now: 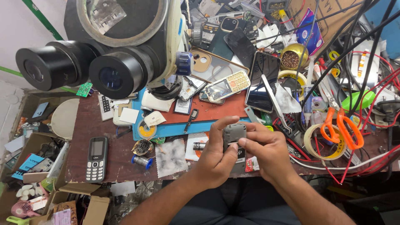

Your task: The person disassembles a feature phone, removes the battery, and uses a soldering iron on the internal components. They then test the phone by pressing buttons on the keypad and reinsert the battery.

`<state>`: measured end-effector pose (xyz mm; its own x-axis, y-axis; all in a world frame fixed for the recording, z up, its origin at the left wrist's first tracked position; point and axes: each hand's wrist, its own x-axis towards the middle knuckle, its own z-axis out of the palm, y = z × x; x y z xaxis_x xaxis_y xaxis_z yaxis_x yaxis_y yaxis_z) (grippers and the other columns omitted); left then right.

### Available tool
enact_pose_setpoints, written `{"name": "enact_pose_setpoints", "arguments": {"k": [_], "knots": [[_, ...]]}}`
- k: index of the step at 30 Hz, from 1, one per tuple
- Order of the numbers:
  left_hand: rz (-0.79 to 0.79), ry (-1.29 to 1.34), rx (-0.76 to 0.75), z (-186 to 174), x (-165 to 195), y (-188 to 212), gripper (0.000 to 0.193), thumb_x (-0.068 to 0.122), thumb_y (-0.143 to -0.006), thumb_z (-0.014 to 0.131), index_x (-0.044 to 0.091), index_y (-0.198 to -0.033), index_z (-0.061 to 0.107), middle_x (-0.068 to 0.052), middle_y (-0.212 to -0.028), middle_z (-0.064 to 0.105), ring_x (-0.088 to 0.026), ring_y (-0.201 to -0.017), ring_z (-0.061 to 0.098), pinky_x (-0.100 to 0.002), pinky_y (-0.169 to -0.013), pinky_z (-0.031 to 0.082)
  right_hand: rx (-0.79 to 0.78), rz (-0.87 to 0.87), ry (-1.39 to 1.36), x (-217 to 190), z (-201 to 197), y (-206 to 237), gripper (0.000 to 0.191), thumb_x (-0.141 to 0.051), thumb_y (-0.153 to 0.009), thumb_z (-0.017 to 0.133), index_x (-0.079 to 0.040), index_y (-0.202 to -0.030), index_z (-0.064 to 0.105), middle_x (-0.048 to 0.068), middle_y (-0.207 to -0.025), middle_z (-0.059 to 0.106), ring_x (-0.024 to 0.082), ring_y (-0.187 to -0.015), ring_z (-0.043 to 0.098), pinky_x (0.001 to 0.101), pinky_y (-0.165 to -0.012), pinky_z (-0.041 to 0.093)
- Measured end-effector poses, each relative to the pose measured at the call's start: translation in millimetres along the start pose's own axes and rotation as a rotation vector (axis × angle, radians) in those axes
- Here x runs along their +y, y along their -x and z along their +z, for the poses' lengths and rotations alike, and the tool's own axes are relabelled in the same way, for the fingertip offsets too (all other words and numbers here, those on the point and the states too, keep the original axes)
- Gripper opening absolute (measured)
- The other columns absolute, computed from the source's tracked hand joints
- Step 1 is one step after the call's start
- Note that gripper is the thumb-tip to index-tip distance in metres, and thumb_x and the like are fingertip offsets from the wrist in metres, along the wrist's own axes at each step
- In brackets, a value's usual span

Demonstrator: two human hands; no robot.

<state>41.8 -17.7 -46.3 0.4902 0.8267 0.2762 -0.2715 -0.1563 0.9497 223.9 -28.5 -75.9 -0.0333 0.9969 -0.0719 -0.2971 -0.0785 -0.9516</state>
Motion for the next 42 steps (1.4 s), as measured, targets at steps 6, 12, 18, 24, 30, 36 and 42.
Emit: {"name": "enact_pose_setpoints", "arguments": {"k": [6, 12, 18, 24, 30, 36, 42], "knots": [[-0.092, 0.207, 0.057, -3, 6, -2, 0.065, -0.009, -0.095, 0.04, 0.009, -0.155, 0.021, -0.021, -0.142, 0.053, -0.019, -0.116, 0.062, -0.034, -0.1, 0.058, 0.076, 0.2, -0.381, 11, -1, 3, 0.035, 0.0, -0.098, 0.065, 0.016, -0.128, 0.075, 0.017, -0.101, 0.059, 0.02, -0.087, 0.054, 0.0329, -0.076, 0.048], [-0.106, 0.238, 0.125, -12, 6, -6, 0.064, -0.008, -0.094, 0.047, 0.008, -0.151, 0.024, -0.016, -0.122, 0.062, -0.016, -0.102, 0.066, -0.031, -0.087, 0.06, -0.172, -0.161, 0.398, -11, 10, 12, 0.023, -0.003, -0.09, 0.063, 0.006, -0.109, 0.072, 0.012, -0.118, 0.063, 0.015, -0.105, 0.063, 0.0291, -0.083, 0.055], [-0.144, 0.102, 0.21, -15, 5, -8, 0.068, -0.01, -0.089, 0.057, 0.008, -0.148, 0.031, -0.013, -0.112, 0.065, -0.014, -0.088, 0.066, -0.026, -0.075, 0.057, -0.202, -0.365, 0.697, -30, 29, 14, 0.021, -0.011, -0.082, 0.077, 0.0, -0.098, 0.067, 0.018, -0.132, 0.065, 0.025, -0.109, 0.07, 0.0339, -0.092, 0.054], [-0.191, 0.127, 0.273, -12, 3, -12, 0.066, -0.007, -0.087, 0.07, 0.005, -0.142, 0.038, -0.013, -0.106, 0.068, -0.015, -0.087, 0.068, -0.029, -0.074, 0.059, -0.23, -0.354, 0.875, -41, 31, 13, 0.035, -0.017, -0.076, 0.084, -0.004, -0.104, 0.068, 0.014, -0.108, 0.07, 0.03, -0.111, 0.072, 0.0359, -0.087, 0.058], [-0.238, 0.19, 0.349, -11, 13, -20, 0.069, -0.01, -0.082, 0.069, 0.008, -0.14, 0.035, -0.017, -0.107, 0.068, -0.02, -0.077, 0.071, -0.035, -0.07, 0.061, -0.287, -0.052, 0.703, -36, 20, 8, 0.027, -0.015, -0.084, 0.079, -0.002, -0.104, 0.066, 0.014, -0.1, 0.069, 0.015, -0.082, 0.074, 0.0276, -0.071, 0.062], [-0.146, 0.339, 0.42, -29, 44, -13, 0.059, -0.01, -0.092, 0.049, 0.01, -0.144, 0.031, -0.024, -0.114, 0.065, -0.024, -0.082, 0.074, -0.04, -0.073, 0.064, 0.135, -0.388, 0.374, -56, -37, -9, 0.021, -0.023, -0.105, 0.06, -0.005, -0.113, 0.066, 0.01, -0.112, 0.069, 0.018, -0.095, 0.071, 0.029, -0.074, 0.06], [0.024, 0.035, 0.41, -40, 81, 4, 0.053, -0.008, -0.099, 0.056, 0.009, -0.143, 0.031, -0.031, -0.121, 0.068, -0.025, -0.085, 0.073, -0.04, -0.077, 0.065, 0.448, -0.653, 0.063, -101, -107, -1, 0.051, -0.037, -0.118, 0.05, 0.0, -0.153, 0.05, 0.017, -0.105, 0.071, 0.018, -0.07, 0.065, 0.0315, -0.063, 0.055]]}}
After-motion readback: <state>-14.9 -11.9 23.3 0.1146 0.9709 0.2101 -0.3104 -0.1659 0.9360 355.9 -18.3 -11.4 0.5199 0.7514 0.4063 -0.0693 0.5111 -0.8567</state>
